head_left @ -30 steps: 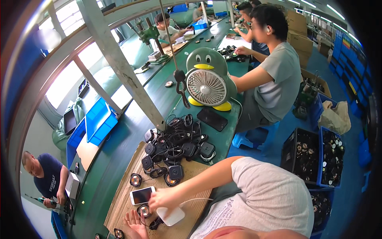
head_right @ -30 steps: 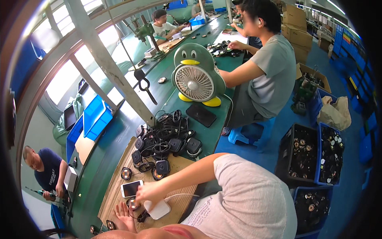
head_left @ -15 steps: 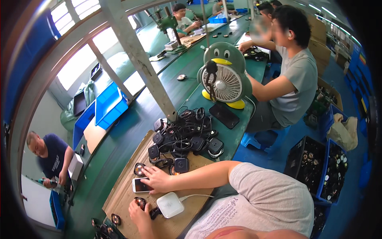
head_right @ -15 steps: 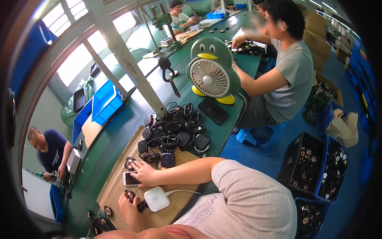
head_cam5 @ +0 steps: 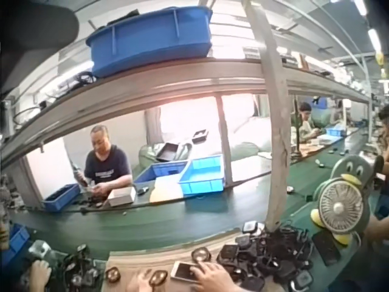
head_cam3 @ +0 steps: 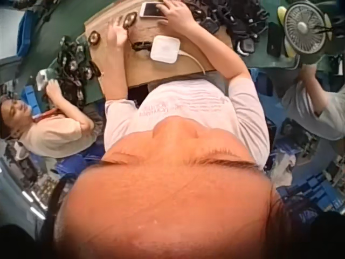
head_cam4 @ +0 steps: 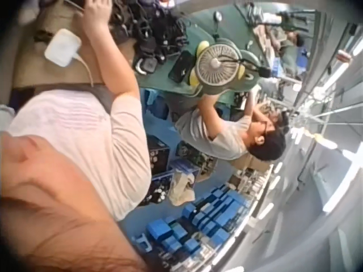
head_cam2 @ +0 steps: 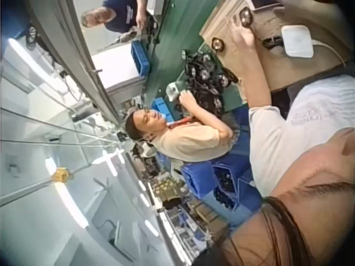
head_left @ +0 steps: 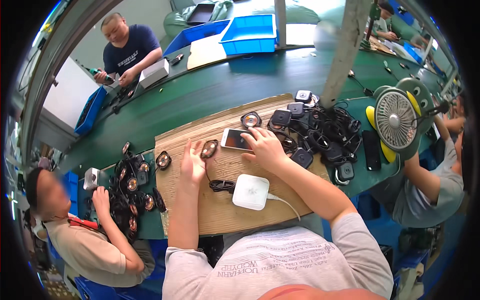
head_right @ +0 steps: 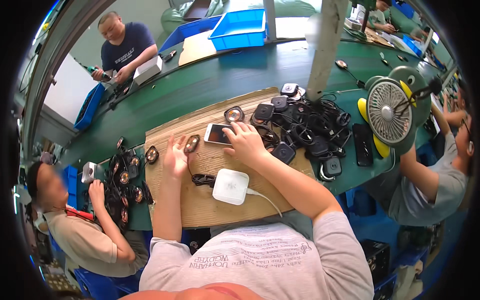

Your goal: The person tests electronic charging pads by plugging their cables into a power adapter, placing a smartphone onto each pad, and sorting the pads onto the conveyor belt and work surface by hand.

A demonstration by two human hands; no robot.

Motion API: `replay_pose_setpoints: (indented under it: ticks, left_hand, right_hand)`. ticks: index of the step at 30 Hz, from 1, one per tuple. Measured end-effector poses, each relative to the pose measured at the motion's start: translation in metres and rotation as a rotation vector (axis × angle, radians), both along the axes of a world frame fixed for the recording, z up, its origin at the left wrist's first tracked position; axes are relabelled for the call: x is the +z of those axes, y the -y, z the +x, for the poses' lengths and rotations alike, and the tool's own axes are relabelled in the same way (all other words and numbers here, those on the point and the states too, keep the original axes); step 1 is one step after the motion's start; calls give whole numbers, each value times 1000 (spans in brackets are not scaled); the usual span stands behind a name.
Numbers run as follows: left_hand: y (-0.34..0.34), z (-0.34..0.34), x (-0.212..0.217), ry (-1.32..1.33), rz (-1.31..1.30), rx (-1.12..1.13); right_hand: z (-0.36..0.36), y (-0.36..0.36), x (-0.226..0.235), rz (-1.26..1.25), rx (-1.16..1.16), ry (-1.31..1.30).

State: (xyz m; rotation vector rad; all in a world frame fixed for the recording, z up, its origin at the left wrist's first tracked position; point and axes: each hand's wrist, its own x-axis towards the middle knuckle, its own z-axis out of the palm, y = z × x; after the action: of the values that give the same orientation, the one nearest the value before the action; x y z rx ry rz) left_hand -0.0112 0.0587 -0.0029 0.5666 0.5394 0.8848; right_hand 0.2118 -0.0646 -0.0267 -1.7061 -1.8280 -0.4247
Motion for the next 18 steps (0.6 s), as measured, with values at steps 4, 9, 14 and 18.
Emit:
replay_pose_setpoints:
  ticks: [4,9,14,18]
  left_hand:
    - [23,3,29,0,-122,-231]
    - [27,1,23,48,56,-166]
    - [21,-3,10,-111,217,-241]
    - [36,9,13,-162,261,-207]
  right_hand:
    - [-11,4,-3,-104,-183,123]
    - [-21,22,39,-410,-179,48]
    - [-8,22,40,-198,-237,-90]
    - [-28,22,51,-60,-10,-420]
